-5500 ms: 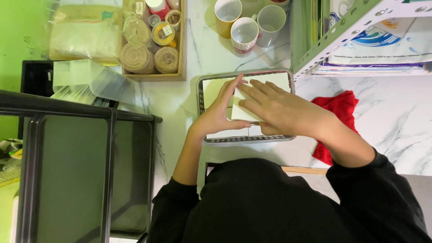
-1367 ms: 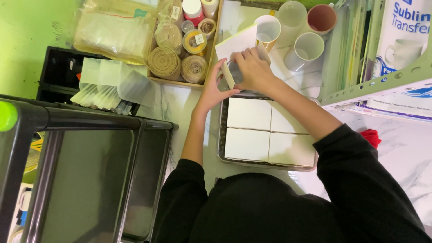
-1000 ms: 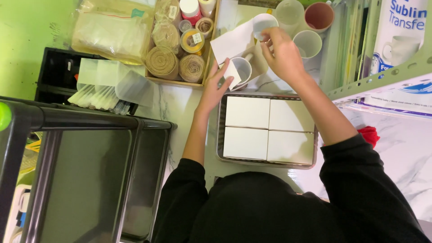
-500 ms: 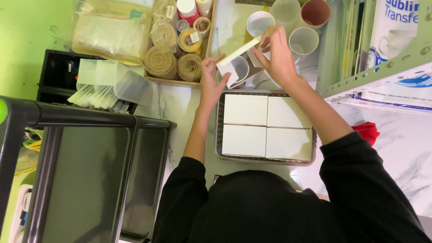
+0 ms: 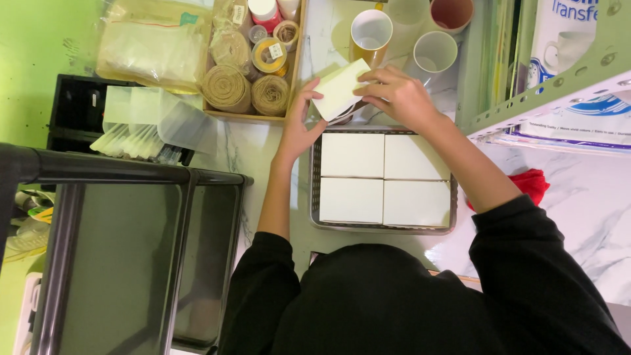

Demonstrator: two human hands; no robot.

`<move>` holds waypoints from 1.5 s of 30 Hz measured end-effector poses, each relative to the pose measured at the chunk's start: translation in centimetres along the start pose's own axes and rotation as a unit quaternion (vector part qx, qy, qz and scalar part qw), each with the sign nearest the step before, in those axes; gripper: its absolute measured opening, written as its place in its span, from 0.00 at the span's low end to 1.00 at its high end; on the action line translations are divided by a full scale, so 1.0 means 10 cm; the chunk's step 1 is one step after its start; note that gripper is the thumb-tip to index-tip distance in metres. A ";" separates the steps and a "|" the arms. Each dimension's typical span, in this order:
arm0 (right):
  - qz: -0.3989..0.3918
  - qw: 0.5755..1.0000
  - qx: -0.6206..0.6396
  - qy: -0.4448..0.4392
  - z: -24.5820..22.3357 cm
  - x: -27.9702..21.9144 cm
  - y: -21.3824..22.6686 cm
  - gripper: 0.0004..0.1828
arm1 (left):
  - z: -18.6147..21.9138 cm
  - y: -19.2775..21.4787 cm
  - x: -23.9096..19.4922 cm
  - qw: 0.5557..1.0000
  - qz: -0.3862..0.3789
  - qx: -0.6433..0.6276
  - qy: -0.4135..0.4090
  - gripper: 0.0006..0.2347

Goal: Organize cups, boxes, and small hardware components into storage containers and shelves.

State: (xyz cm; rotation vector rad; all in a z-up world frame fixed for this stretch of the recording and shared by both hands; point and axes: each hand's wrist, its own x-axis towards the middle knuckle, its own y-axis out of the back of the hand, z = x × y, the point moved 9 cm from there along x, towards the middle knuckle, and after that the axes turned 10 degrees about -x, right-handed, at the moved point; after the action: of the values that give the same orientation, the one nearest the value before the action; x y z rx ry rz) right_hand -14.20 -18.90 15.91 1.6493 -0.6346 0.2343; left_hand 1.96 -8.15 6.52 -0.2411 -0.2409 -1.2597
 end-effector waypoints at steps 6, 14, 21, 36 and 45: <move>-0.009 1.000 -0.002 0.001 -0.07 -0.03 -0.02 0.09 | 0.29 -0.04 -0.01 0.988 -0.042 0.150 -0.013 0.19; -0.041 0.998 0.043 -0.032 0.08 -0.11 -0.11 0.11 | 0.16 -0.07 0.00 0.973 -0.019 0.230 -0.003 0.22; -0.045 0.997 0.043 -0.047 0.18 -0.14 -0.18 0.11 | 0.21 -0.10 0.03 0.971 -0.045 0.233 0.028 0.18; -0.017 0.999 0.032 -0.011 0.11 -0.12 -0.12 0.08 | 0.21 -0.11 0.05 0.954 -0.055 0.291 -0.036 0.13; -0.008 0.998 0.059 -0.022 0.22 -0.15 -0.18 0.07 | 0.21 -0.10 0.08 0.958 -0.070 0.276 -0.009 0.12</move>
State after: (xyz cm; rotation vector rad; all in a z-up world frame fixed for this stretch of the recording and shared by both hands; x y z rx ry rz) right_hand -14.96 -20.49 13.24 1.7772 -0.6508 0.2278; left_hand 1.13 -8.55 8.80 0.2509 -0.6209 -1.2782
